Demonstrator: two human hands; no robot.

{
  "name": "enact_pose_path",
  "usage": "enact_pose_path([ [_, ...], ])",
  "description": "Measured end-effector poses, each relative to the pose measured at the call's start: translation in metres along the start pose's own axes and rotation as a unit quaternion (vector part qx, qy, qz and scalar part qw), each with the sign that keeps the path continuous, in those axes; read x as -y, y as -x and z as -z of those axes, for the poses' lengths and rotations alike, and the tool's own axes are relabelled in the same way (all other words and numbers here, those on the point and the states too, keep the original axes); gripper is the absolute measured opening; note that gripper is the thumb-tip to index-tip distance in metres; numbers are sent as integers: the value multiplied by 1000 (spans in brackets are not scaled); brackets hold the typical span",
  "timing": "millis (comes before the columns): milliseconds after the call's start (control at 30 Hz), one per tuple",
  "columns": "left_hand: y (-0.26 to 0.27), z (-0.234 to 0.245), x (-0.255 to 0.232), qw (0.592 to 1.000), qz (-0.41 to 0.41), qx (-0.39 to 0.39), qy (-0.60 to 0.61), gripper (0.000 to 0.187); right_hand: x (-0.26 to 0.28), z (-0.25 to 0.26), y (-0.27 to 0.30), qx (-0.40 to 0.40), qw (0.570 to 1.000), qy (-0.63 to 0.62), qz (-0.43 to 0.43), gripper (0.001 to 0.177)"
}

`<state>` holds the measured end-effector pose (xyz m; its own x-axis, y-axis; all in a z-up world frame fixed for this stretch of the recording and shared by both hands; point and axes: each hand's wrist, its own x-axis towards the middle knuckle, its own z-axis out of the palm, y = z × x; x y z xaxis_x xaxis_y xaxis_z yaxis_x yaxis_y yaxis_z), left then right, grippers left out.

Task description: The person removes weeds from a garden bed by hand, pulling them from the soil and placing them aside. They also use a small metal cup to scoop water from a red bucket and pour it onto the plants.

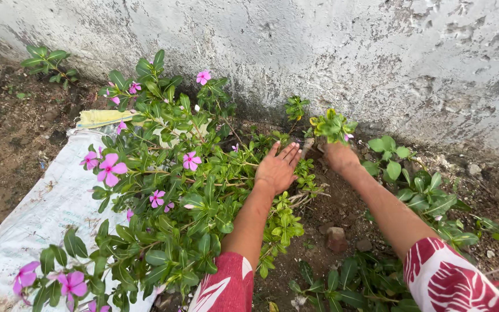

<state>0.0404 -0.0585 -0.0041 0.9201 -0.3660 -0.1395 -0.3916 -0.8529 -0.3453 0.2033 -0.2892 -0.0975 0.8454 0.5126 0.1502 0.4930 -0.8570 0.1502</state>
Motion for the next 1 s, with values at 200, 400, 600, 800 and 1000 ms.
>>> enact_pose_path([
  [200,-10,-1,-13,999,21,2,40,81,16,113,30,205,965,-128,-99,45],
  [400,-12,20,-31,985,83,12,151,88,17,69,56,67,994,-80,-13,27],
  [600,-7,5,-27,989,95,37,103,94,20,115,41,172,975,-127,-65,22],
  [800,9,18,-19,988,148,47,-1,91,45,89,48,200,978,-36,-44,30],
  [1000,7,13,-9,973,150,105,138,68,46,131,23,107,990,-90,10,27],
])
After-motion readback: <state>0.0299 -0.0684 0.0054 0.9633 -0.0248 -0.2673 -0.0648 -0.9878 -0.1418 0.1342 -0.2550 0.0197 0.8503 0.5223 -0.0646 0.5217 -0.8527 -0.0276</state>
